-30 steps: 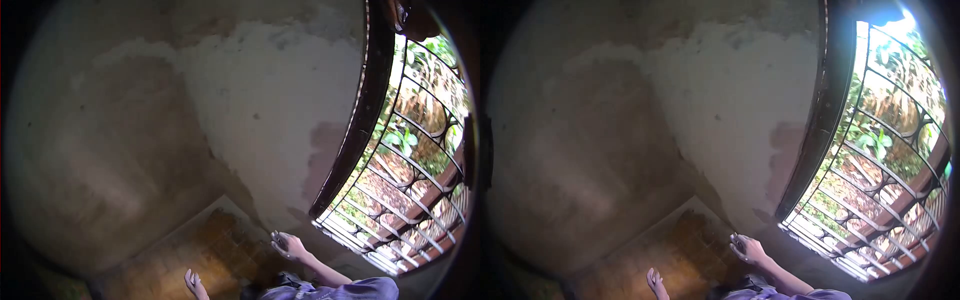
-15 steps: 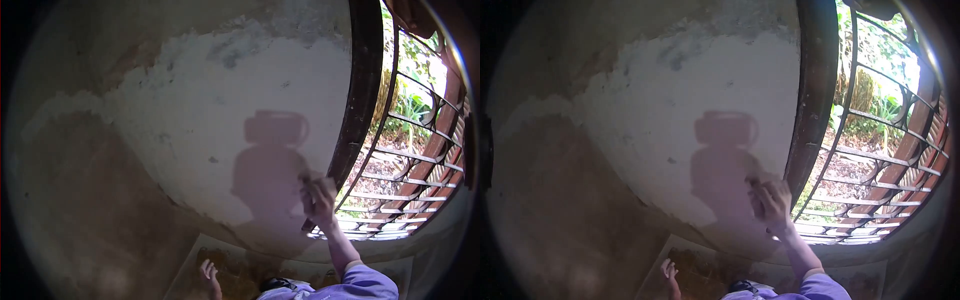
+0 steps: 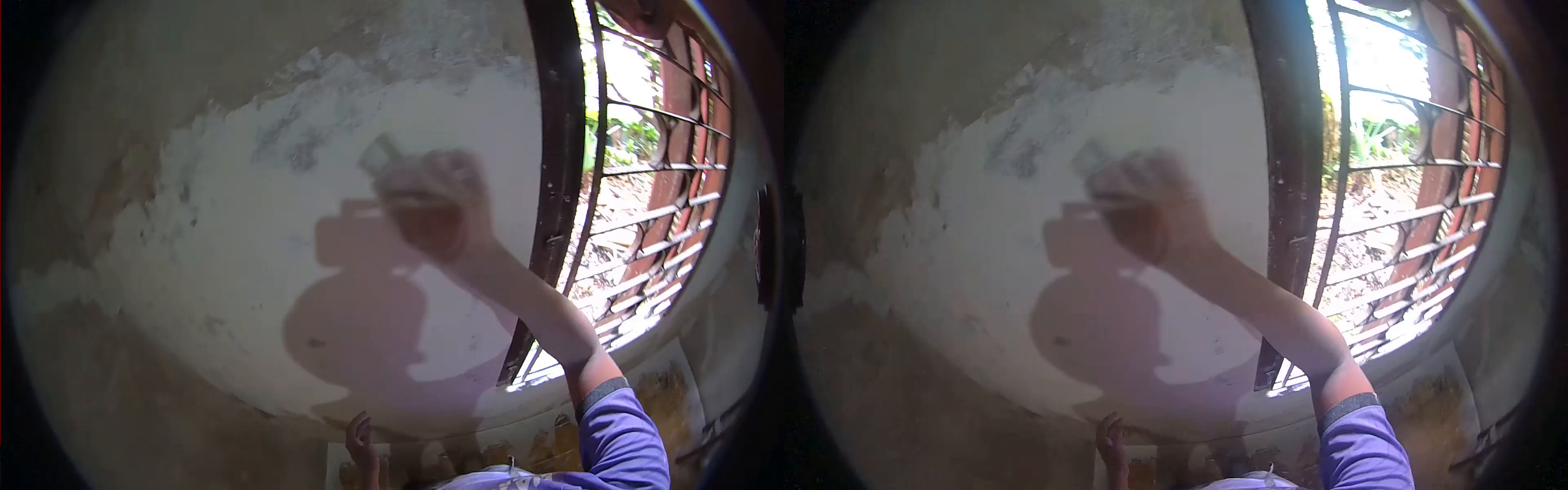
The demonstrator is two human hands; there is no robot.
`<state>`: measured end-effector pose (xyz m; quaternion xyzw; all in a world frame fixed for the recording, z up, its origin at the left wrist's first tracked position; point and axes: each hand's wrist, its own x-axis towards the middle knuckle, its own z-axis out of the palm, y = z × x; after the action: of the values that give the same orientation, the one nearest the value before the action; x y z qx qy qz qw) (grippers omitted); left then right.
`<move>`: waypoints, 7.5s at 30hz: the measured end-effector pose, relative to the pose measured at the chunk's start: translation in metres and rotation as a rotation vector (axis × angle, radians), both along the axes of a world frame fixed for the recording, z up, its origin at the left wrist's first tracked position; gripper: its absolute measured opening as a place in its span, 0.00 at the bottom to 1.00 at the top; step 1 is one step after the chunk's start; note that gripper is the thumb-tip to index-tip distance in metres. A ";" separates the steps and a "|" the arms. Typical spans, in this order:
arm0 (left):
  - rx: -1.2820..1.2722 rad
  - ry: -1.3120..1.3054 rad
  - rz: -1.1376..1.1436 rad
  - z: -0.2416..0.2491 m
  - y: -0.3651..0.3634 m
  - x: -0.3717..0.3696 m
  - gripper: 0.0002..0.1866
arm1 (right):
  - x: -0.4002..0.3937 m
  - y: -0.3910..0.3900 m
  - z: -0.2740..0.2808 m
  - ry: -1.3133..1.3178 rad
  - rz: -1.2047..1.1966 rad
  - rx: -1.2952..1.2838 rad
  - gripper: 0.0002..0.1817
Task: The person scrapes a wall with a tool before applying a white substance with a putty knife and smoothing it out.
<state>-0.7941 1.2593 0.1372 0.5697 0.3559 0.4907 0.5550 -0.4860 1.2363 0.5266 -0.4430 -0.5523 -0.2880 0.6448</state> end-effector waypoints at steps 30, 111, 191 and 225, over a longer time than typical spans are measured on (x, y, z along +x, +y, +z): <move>0.404 0.015 -0.398 0.029 0.126 -0.029 0.08 | -0.055 0.009 0.041 -0.449 -1.038 0.206 0.03; 0.420 0.393 -0.565 0.019 0.001 0.013 0.08 | -0.024 -0.109 -0.351 -0.039 -0.748 -0.241 0.03; -0.255 0.170 -0.168 0.005 -0.013 -0.202 0.14 | -0.324 -0.037 -0.402 0.778 0.905 -1.474 0.21; 1.174 0.419 -0.005 0.133 0.257 -0.177 0.23 | -0.277 0.091 -0.235 0.168 -0.143 -0.418 0.11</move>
<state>-0.9709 1.5162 0.2699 0.8648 0.1266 0.4810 0.0687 -0.7631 1.3269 0.2915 -0.6273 -0.5117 -0.1744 0.5606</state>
